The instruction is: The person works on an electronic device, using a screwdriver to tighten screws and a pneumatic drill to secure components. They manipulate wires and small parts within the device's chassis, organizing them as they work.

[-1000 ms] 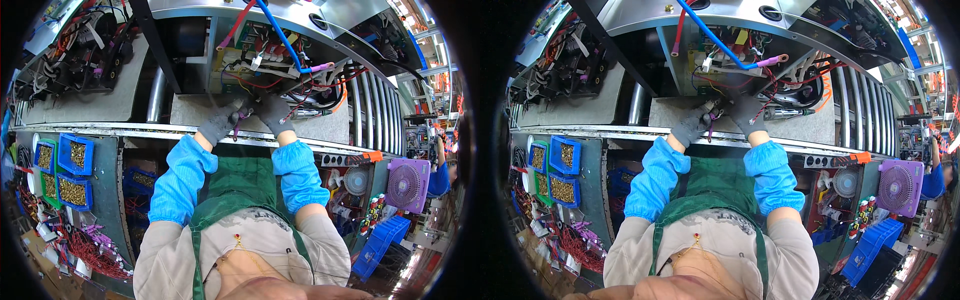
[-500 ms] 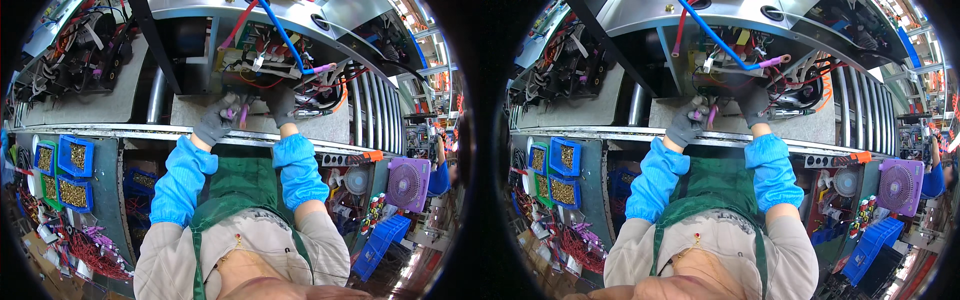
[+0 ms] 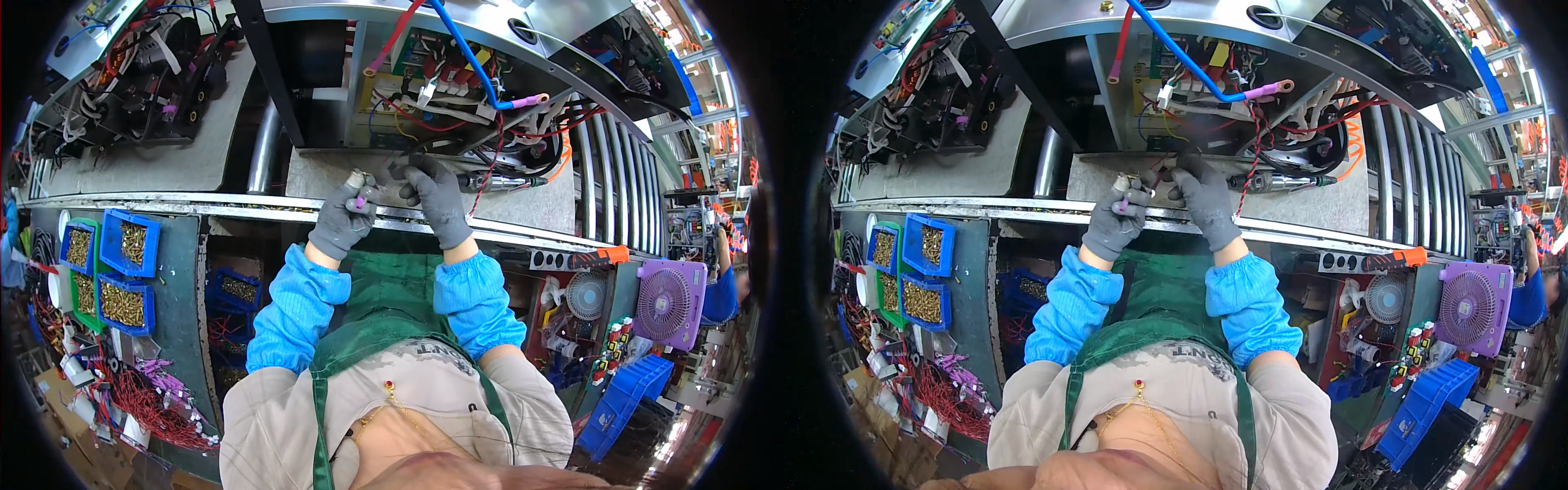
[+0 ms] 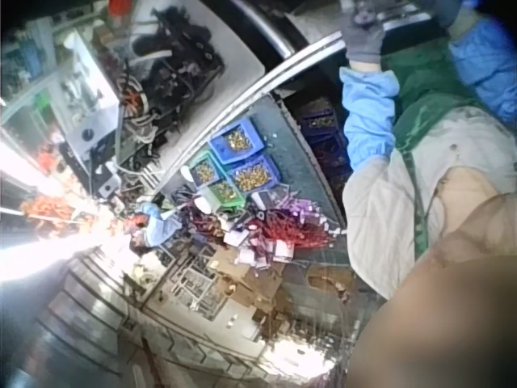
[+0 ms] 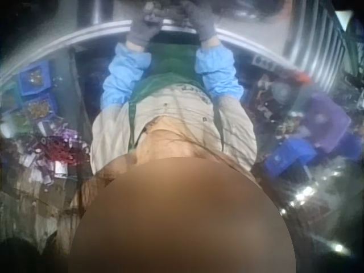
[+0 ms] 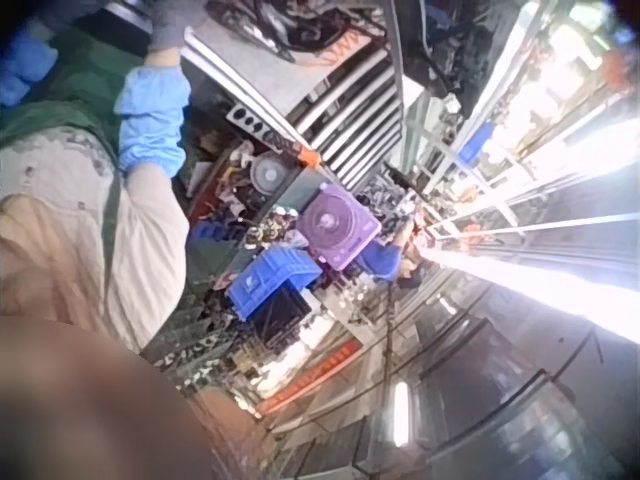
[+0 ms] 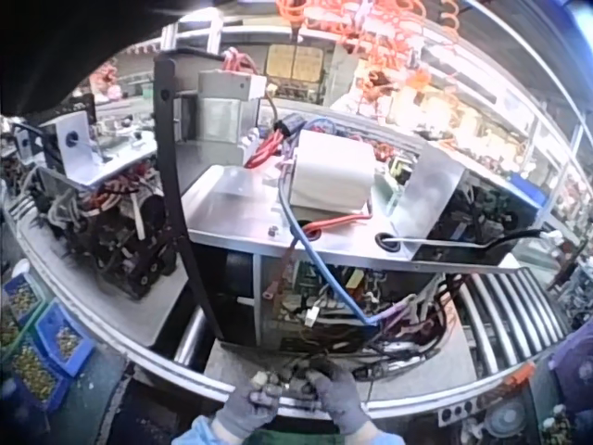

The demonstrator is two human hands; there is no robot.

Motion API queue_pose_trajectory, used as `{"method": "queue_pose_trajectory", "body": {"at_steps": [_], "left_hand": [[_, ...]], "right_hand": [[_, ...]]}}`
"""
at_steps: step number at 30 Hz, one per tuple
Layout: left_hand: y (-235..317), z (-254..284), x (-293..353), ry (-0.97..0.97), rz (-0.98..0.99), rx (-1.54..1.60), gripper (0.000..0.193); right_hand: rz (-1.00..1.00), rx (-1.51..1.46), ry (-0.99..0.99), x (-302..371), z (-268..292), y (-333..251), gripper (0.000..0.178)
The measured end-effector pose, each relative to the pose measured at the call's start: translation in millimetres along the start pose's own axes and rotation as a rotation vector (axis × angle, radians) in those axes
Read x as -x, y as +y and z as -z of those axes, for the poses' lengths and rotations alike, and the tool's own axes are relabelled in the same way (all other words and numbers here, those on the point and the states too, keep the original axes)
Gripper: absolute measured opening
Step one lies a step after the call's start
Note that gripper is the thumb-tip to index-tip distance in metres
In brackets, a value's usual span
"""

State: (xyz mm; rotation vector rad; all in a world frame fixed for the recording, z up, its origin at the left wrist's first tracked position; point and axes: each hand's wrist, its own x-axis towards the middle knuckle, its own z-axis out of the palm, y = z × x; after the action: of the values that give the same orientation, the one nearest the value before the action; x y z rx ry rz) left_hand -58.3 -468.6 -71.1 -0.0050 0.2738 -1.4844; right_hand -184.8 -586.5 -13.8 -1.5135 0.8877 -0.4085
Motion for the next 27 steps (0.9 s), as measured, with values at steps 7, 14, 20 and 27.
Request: {"method": "queue_pose_trajectory", "body": {"at_steps": [7,14,20,27], "left_hand": [[10,7,-3,0.009,0.041,-0.531,0.021],[5,-24,17,0.136,-0.056,-1.08,0.02],[1,-14,20,0.261,-0.255,-1.282,0.023],[-6,-9,13,0.259,-0.322,-1.149,0.02]], "right_hand": [[0.364,0.633,-0.482,-31,10,-13,0.035],[0.421,0.841,-0.398,-29,13,-15,0.033],[0.373,0.787,-0.098,-9,-7,-11,0.024],[0.451,0.567,-0.079,4,-8,-1,0.024]]}}
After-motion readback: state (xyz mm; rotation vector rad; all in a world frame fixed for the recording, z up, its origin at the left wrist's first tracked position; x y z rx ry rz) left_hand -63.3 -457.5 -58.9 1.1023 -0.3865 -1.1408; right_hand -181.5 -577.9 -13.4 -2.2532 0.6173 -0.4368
